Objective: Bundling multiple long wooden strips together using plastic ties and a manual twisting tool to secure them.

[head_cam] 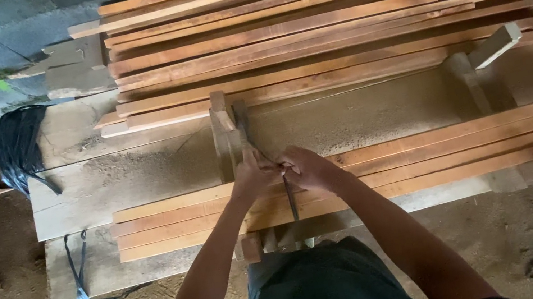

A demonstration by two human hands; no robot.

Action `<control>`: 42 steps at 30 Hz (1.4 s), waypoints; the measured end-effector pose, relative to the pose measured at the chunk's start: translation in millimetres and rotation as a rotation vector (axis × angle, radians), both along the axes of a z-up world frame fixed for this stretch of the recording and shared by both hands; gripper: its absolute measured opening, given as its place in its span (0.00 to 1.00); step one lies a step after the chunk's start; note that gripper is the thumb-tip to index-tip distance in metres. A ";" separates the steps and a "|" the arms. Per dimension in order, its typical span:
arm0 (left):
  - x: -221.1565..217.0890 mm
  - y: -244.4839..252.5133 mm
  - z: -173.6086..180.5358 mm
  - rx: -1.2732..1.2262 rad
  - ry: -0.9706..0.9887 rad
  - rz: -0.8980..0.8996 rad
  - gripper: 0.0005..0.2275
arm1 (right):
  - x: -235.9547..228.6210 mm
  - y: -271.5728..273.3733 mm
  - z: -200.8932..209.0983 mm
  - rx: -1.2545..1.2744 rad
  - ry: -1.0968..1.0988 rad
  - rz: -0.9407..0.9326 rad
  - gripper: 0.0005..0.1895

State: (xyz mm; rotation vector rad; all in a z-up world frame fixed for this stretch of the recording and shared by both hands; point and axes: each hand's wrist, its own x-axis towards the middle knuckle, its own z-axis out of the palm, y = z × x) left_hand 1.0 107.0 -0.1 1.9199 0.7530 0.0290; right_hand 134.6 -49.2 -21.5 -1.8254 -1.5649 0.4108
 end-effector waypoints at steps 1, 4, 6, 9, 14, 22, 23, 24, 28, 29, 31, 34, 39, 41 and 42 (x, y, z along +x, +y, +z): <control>2.2 1.4 24.6 -0.228 0.067 0.075 0.22 | 1.4 1.2 1.1 -0.001 0.043 0.023 0.10; 3.0 5.0 24.5 -0.373 0.068 0.038 0.19 | 5.0 1.6 8.5 -0.030 0.131 0.067 0.09; 2.8 12.0 4.1 -0.284 -0.001 -0.075 0.22 | 9.6 4.5 7.9 -0.053 0.172 0.089 0.09; 1.8 18.0 -29.7 -0.177 0.075 -0.199 0.24 | 12.5 2.4 4.5 -0.033 0.135 0.105 0.09; 3.2 7.3 -8.8 -0.047 0.082 -0.172 0.24 | 16.9 0.9 2.2 -0.089 0.171 0.129 0.07; -4.1 7.6 10.4 -0.066 -0.013 -0.091 0.22 | 17.2 1.2 14.7 -0.038 0.182 0.121 0.06; -3.7 9.0 12.7 -0.068 -0.037 -0.082 0.21 | 16.9 2.9 24.5 -0.023 0.149 0.121 0.06; -4.1 7.9 8.3 -0.067 -0.036 -0.082 0.21 | 14.1 3.8 23.6 -0.022 0.149 0.121 0.06; -9.4 -1.5 -5.5 0.084 0.006 -0.062 0.20 | 14.5 4.1 -3.2 0.083 0.047 0.070 0.04; -13.8 -4.4 -7.8 0.113 0.029 -0.024 0.19 | 15.2 4.1 -16.4 0.109 -0.017 0.080 0.05; -16.0 -5.7 -12.8 0.068 0.020 -0.007 0.20 | 19.0 8.2 -30.6 0.130 0.079 0.110 0.06; -14.4 -13.5 -5.1 0.072 0.047 -0.027 0.18 | 13.9 12.8 -7.0 0.123 0.251 0.109 0.06; -15.3 -12.0 -15.7 0.032 0.083 -0.046 0.19 | 30.3 19.7 -23.1 -0.045 0.568 0.039 0.11; -14.8 -6.6 -49.8 0.097 -0.034 -0.069 0.27 | 32.5 25.5 12.1 -0.256 0.674 -0.014 0.16; -14.6 -6.7 -41.7 0.097 -0.033 -0.068 0.27 | 45.1 31.3 -14.6 -0.256 0.673 -0.013 0.16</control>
